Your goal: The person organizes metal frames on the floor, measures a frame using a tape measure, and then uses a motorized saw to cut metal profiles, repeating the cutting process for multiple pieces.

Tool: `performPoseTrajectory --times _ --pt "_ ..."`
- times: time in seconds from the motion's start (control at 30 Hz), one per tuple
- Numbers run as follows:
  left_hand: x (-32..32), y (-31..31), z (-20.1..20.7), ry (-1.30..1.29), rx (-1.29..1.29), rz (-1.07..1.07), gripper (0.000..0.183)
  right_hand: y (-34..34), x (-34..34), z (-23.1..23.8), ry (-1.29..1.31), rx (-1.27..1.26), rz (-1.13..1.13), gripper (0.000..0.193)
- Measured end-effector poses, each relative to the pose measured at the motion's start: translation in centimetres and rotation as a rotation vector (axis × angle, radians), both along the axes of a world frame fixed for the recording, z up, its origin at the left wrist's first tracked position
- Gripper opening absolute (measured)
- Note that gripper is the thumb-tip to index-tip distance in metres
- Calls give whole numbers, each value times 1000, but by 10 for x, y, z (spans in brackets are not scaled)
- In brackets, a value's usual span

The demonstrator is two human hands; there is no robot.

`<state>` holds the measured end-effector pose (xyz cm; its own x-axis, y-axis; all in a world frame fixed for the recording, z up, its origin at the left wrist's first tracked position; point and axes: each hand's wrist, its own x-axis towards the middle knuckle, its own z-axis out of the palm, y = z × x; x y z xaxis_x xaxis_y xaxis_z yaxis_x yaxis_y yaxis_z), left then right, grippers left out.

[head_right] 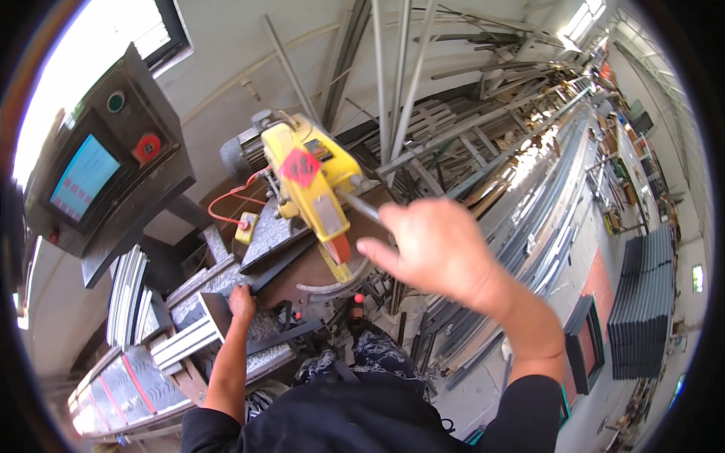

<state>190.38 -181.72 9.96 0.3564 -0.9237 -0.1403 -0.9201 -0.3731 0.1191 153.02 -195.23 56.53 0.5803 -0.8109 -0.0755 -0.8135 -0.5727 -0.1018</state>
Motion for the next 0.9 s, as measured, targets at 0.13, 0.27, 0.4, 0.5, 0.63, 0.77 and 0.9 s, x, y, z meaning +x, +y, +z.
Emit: performPoseTrajectory --times 0.13,0.27,0.4,0.5,0.63,0.77,0.9 --pt "-54 41 42 -54 -114 32 4 -51 33 45 -41 66 182 44" --pt "-79 86 56 70 -72 59 13 -73 17 25 -305 328 240 39" --pt "-72 115 45 138 -140 16 18 -140 -39 -96 -945 807 -206 28" --pt "-60 125 33 128 -54 75 10 -174 -48 -275 -504 468 -284 24" --pt "-58 132 25 128 -19 73 16 -151 -50 -456 -168 195 -13 31" --pt "-60 132 23 175 11 75 35 -141 -46 -507 5 189 58 34" --pt "-65 128 11 20 -18 85 19 -152 -38 -510 53 77 159 37"
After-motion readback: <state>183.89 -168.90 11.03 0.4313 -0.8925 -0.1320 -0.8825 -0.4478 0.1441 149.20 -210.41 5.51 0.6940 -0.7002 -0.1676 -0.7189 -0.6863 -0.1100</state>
